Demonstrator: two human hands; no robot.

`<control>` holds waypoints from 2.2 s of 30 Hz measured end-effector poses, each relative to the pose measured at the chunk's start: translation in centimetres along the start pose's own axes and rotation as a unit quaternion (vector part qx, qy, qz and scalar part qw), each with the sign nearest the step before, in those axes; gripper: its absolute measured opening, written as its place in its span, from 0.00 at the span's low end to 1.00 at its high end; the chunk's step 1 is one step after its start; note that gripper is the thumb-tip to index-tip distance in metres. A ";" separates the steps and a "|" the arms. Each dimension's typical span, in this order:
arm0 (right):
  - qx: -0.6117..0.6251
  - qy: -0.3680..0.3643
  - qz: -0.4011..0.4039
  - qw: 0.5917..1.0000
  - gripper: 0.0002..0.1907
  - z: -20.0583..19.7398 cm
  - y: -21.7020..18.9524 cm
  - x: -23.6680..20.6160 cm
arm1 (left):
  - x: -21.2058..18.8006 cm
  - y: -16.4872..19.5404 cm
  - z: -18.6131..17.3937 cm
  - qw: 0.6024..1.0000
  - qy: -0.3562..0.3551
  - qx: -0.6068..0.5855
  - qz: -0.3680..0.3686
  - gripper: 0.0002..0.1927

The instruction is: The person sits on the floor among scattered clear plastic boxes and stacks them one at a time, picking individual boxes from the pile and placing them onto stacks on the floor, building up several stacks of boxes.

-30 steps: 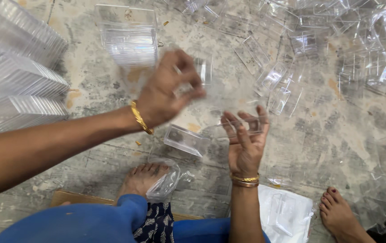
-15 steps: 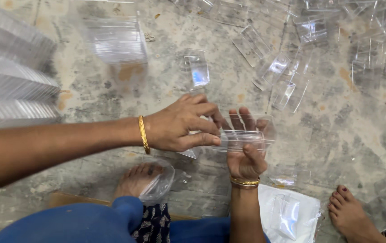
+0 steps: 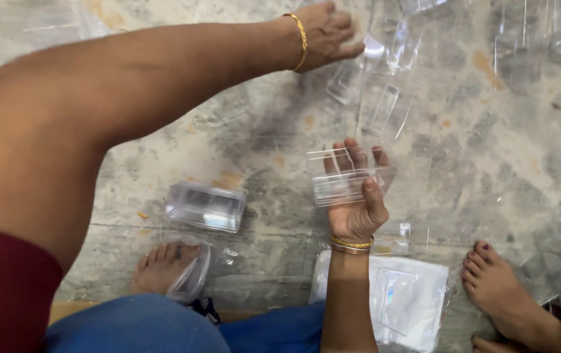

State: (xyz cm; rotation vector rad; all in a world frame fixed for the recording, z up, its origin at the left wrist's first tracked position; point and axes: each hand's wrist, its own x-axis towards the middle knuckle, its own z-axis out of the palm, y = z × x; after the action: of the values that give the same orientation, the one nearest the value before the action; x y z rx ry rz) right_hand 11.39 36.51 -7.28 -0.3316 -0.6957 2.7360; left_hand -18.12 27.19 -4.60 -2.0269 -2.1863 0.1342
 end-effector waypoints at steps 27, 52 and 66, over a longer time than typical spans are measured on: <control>0.117 -0.065 -0.033 0.990 0.29 -2.3 -1.5 0.1 | -2.7 8.3 -4.7 0.658 -0.013 -0.747 -0.093 0.38; -0.326 -0.104 -0.115 0.933 0.34 2.7 -0.4 0.2 | -11.4 6.5 -11.8 0.876 0.039 -0.469 -0.107 0.41; -0.536 -0.101 -0.138 0.827 0.40 1.8 0.2 -1.3 | -9.5 9.7 -10.7 0.862 0.113 -0.495 -0.019 0.67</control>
State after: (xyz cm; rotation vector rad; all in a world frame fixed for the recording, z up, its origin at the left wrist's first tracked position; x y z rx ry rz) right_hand 12.02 35.15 -5.68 -0.1291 -2.1088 1.8441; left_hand -6.05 18.11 3.73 -2.1911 -2.3426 -1.4308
